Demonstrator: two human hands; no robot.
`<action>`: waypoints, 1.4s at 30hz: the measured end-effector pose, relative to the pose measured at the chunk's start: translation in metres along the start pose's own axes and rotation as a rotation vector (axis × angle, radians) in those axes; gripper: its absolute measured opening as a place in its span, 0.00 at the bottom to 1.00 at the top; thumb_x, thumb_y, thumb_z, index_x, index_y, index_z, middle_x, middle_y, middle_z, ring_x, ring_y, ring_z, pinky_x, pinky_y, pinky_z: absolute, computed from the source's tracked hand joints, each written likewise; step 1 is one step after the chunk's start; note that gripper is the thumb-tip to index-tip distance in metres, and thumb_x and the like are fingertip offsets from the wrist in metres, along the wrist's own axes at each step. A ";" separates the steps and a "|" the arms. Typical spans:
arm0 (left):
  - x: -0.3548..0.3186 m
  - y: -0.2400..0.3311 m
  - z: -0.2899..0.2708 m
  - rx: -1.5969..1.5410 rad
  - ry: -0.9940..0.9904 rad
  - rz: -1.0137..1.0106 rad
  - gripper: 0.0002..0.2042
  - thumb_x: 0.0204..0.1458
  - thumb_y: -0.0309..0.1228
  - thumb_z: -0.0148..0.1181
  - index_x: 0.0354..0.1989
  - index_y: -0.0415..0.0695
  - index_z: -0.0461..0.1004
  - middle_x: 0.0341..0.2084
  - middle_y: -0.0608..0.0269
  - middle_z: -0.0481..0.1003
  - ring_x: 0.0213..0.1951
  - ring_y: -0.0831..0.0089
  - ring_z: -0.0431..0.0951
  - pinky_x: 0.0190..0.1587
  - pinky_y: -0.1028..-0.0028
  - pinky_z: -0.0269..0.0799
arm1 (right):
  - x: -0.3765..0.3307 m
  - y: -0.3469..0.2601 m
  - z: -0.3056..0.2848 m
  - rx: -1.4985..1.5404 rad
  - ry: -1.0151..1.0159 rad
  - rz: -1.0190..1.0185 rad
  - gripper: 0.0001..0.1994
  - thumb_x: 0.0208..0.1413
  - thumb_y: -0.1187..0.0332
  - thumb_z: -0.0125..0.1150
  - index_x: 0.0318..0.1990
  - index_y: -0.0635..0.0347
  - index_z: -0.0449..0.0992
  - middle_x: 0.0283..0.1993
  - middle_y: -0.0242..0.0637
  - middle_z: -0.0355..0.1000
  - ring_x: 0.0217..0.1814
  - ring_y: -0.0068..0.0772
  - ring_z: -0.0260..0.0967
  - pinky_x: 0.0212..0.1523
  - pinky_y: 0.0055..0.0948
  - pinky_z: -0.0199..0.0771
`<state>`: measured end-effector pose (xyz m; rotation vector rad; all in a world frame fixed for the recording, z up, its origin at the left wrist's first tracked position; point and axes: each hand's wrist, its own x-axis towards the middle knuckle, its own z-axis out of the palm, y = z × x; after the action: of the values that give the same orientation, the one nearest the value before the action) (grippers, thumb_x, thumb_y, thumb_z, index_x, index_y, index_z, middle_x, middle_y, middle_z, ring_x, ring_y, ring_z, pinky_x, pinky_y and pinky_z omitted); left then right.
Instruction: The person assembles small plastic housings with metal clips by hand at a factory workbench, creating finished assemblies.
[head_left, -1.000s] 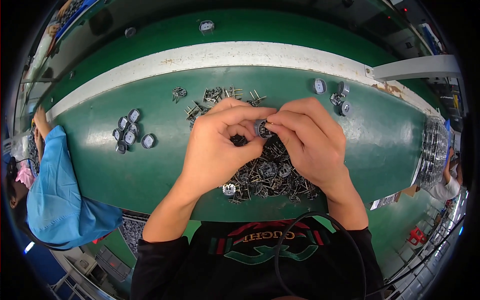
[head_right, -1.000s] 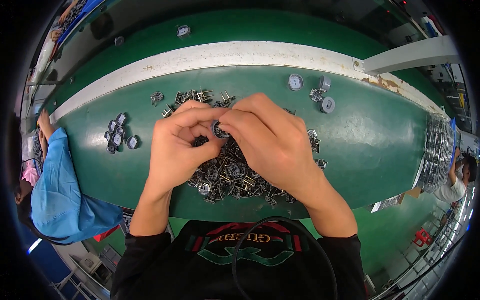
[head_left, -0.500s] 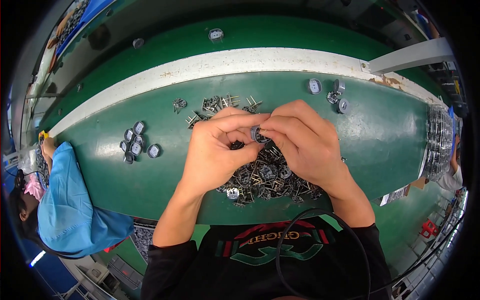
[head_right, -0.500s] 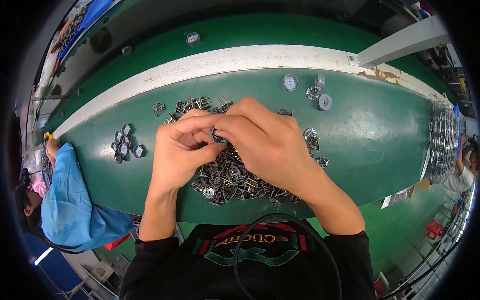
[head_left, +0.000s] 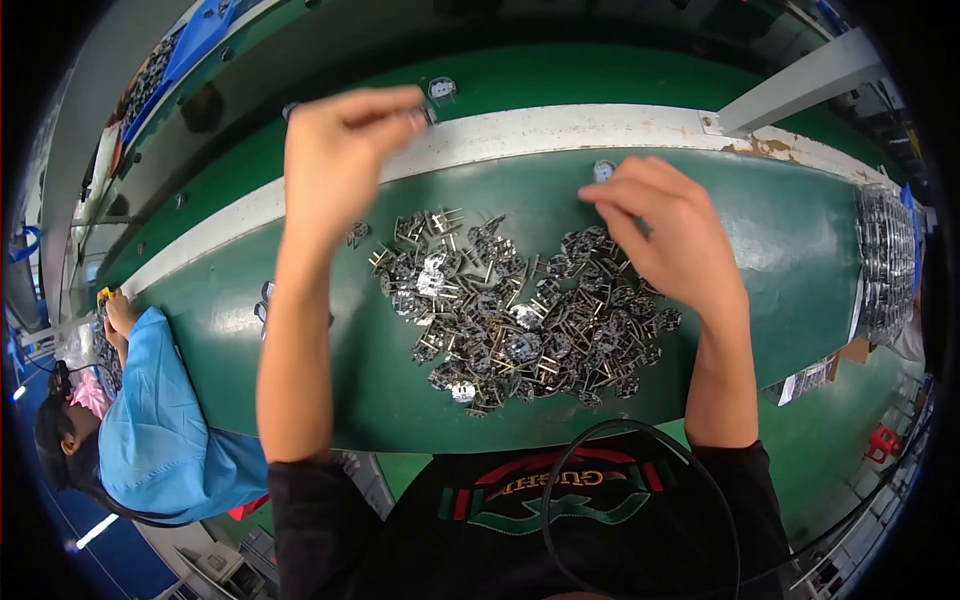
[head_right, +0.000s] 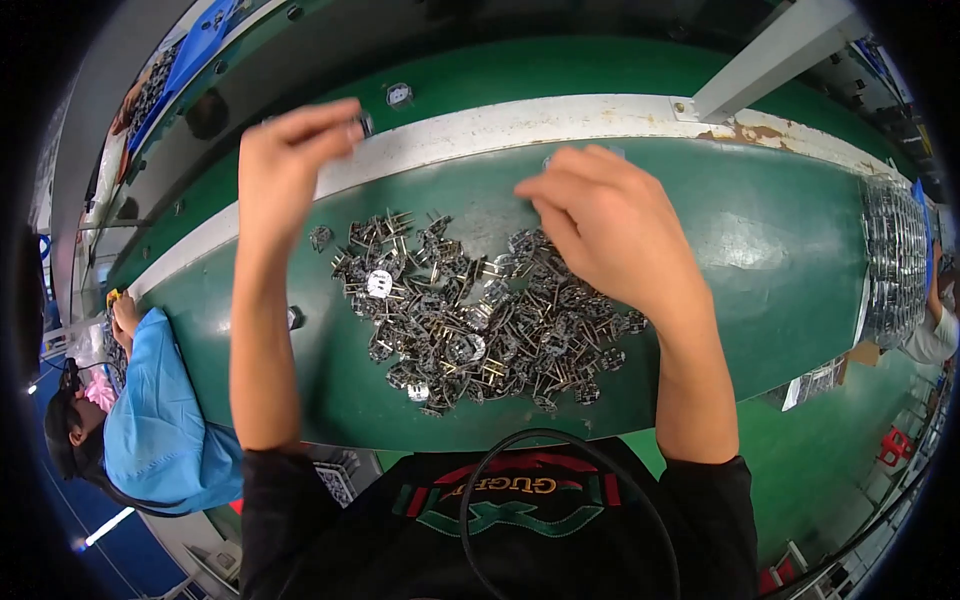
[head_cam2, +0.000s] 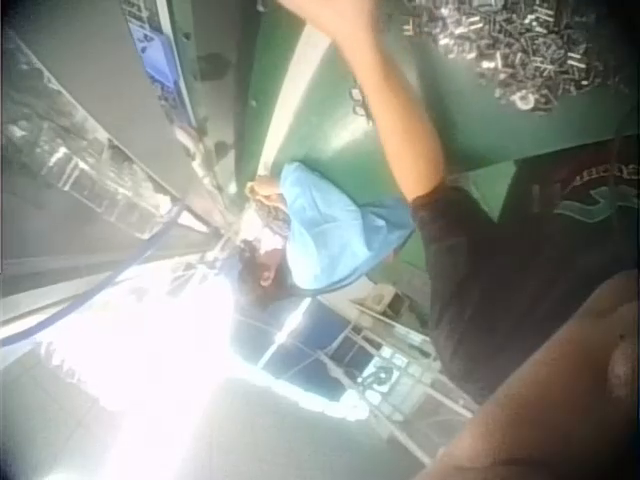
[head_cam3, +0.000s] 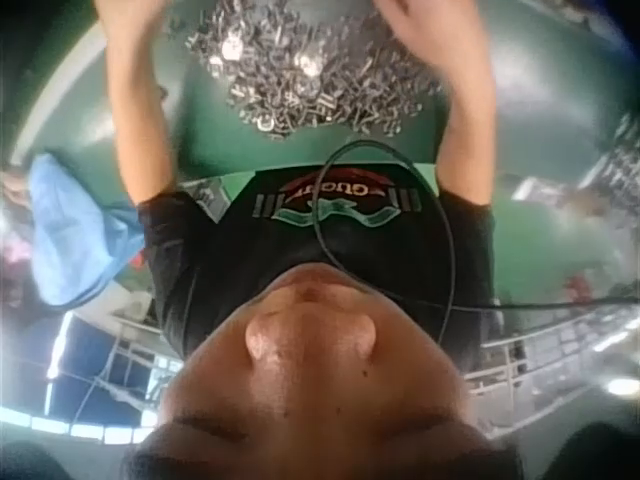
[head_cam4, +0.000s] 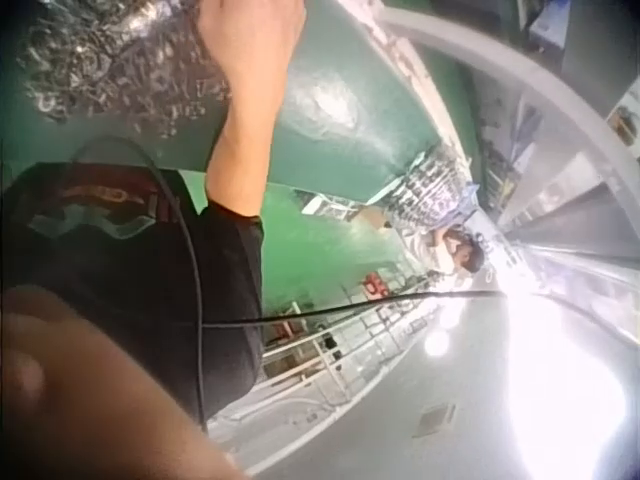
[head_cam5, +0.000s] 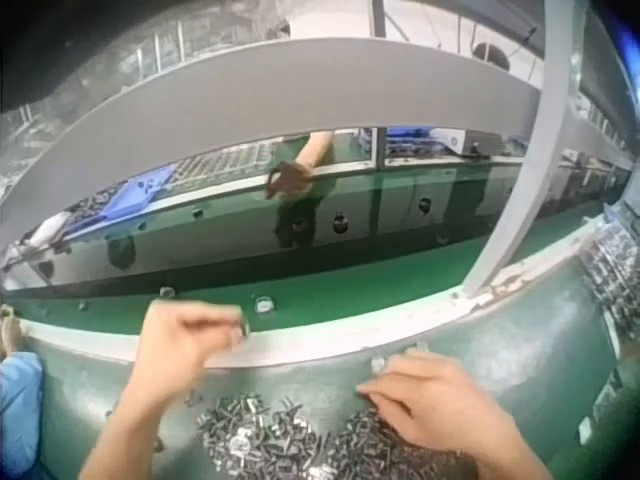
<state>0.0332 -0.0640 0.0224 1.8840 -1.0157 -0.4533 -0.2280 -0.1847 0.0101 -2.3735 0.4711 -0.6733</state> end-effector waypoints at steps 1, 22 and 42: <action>0.028 -0.006 -0.002 0.063 0.031 0.013 0.12 0.49 0.28 0.66 0.42 0.38 0.83 0.29 0.58 0.83 0.31 0.78 0.80 0.35 0.77 0.74 | -0.001 0.002 -0.002 -0.080 -0.098 -0.040 0.08 0.50 0.75 0.62 0.38 0.61 0.81 0.32 0.38 0.73 0.35 0.43 0.71 0.37 0.37 0.74; 0.072 -0.023 0.050 0.373 -0.352 0.477 0.16 0.47 0.22 0.65 0.46 0.42 0.81 0.33 0.55 0.74 0.33 0.66 0.76 0.36 0.70 0.71 | -0.018 -0.010 -0.004 -0.030 -0.561 -0.131 0.07 0.45 0.67 0.70 0.32 0.53 0.78 0.39 0.32 0.68 0.52 0.37 0.63 0.52 0.36 0.60; -0.113 -0.009 0.019 -1.061 0.009 -0.254 0.12 0.58 0.31 0.61 0.45 0.37 0.71 0.43 0.51 0.77 0.42 0.67 0.78 0.46 0.72 0.74 | -0.003 -0.032 0.049 1.442 -0.308 0.355 0.09 0.55 0.78 0.66 0.42 0.66 0.74 0.38 0.39 0.78 0.40 0.26 0.78 0.42 0.25 0.77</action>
<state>-0.0422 0.0175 -0.0059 1.0305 -0.3598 -0.9097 -0.1972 -0.1366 -0.0034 -0.9520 0.1334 -0.2638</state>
